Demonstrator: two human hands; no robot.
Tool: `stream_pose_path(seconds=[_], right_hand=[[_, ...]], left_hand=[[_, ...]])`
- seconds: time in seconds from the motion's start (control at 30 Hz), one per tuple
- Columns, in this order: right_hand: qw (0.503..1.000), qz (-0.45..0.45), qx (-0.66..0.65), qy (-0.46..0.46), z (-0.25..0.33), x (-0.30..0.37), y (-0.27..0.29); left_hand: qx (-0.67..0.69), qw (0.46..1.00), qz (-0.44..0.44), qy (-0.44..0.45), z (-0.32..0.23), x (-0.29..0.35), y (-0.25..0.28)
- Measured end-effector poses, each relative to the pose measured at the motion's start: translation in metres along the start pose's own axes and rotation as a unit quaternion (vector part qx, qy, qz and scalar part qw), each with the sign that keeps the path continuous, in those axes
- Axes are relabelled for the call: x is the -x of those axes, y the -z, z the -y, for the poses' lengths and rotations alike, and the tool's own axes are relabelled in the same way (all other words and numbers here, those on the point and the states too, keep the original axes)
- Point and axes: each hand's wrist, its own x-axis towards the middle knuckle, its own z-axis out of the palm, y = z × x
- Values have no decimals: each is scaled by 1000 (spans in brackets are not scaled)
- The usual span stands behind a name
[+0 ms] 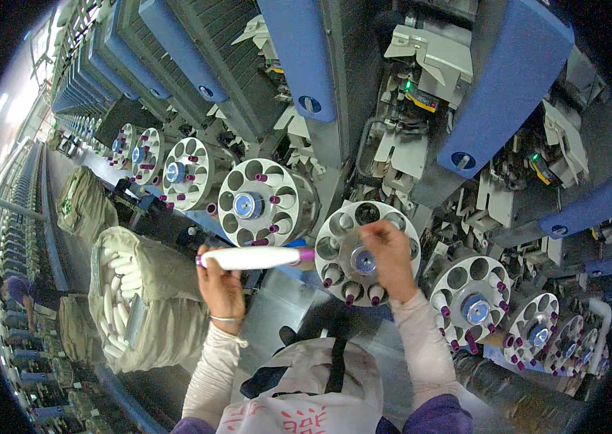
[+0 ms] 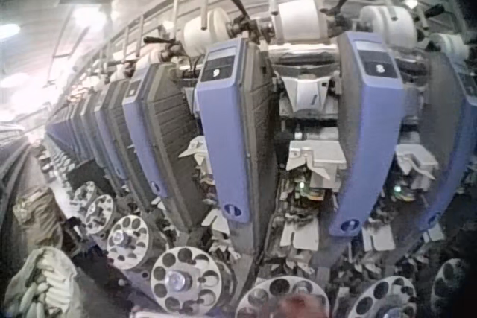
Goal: The person repeatedly picks up white spools with purple ends from a large sack and places them into slots on rotating circular holders attached to a textile machine. The person handles the spools one at a time and continues loading them throughout the clip.
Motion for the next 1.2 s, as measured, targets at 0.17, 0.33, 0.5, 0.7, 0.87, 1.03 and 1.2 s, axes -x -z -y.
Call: stream_pose_path(seconds=[0.17, 0.33, 0.5, 0.7, 0.87, 1.03, 1.2], right_hand=[[986, -70, -151, -17, -2, 6, 51], [791, 82, 574, 197, -21, 16, 44], [747, 48, 610, 260, -52, 34, 38], [725, 286, 597, 193, -20, 59, 29], [931, 168, 323, -7, 43, 33, 72], [749, 64, 625, 212, 34, 24, 16], [818, 192, 454, 297, 33, 43, -173]], left_hand=[[126, 979, 20, 161, -6, -25, 22], [449, 625, 43, 637, 81, 22, -15], [287, 775, 21, 562, 140, 25, -35], [41, 859, 6, 510, 123, 22, -41], [-39, 852, 56, 519, 66, 70, -13], [-462, 872, 159, -23, -102, 26, 136], [-706, 668, 45, -231, -269, -49, 328]])
